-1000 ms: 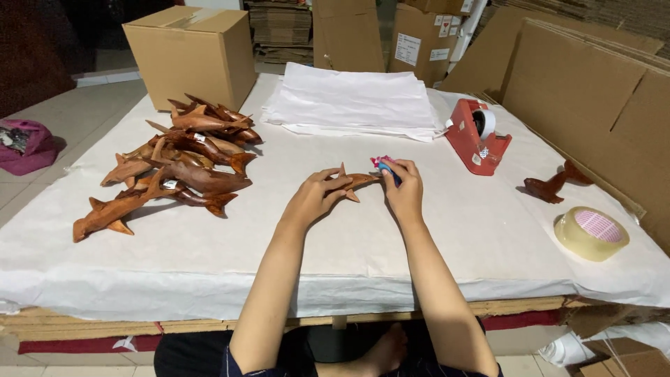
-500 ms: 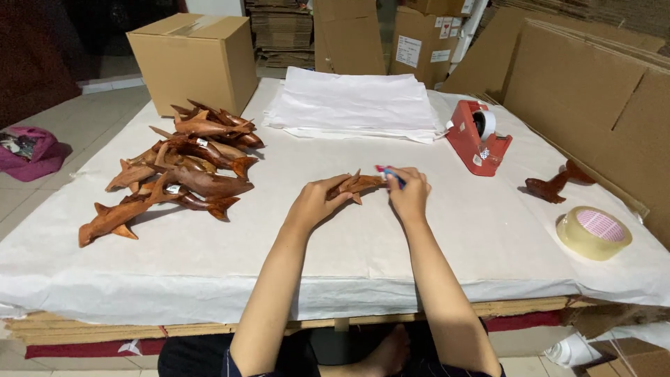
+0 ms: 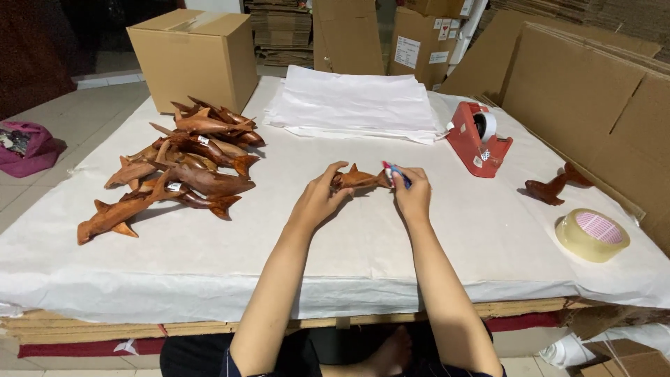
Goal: The person is using a small detailing tool to touch up or polish wooden shark figurines on a workbench.
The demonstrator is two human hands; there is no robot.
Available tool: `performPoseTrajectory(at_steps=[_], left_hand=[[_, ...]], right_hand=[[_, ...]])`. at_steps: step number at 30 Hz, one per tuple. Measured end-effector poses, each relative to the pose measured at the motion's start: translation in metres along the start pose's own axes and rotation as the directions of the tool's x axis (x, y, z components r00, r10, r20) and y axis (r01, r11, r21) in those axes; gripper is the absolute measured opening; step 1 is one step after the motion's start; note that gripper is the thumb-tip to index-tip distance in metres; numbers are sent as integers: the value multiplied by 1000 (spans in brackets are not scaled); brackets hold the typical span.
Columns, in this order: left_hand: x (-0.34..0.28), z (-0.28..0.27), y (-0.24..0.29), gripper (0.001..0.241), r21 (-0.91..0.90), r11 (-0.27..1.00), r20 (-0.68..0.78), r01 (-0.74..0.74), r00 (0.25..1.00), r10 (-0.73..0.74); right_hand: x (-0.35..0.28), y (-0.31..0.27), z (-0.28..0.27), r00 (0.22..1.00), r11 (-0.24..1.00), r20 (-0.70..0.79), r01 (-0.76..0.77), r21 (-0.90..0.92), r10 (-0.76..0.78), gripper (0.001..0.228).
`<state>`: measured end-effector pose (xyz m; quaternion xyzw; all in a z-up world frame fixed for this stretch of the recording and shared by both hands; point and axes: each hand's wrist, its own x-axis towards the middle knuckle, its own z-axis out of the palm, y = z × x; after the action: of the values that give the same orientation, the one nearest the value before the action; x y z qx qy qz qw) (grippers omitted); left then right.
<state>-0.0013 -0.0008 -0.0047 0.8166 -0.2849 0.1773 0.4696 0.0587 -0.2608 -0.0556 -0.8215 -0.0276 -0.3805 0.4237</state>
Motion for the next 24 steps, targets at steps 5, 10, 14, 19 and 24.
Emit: performPoseTrajectory(at_steps=[5,10,14,19,24], left_hand=[[7,5,-9,43,4,998,5,-70,998,70],[7,2,-3,40,-22,992,-10,-125,992,125],[9,4,-11,40,-12,988,-27,-152,988,152],[9,1,-8,42,7,995,4,-103,995,103],[7,-2,3,41,95,989,39,-111,993,108]], right_hand=[[1,13,17,988,979,136,45,200,-74,17],[8,38,13,969,963,73,-222,-149,235,17],[4,19,11,962,951,50,-254,-178,267,19],[-19,-58,-14,980,984,181,-113,137,87,21],[-19,-56,-8,942,897,317,-42,441,-112,22]])
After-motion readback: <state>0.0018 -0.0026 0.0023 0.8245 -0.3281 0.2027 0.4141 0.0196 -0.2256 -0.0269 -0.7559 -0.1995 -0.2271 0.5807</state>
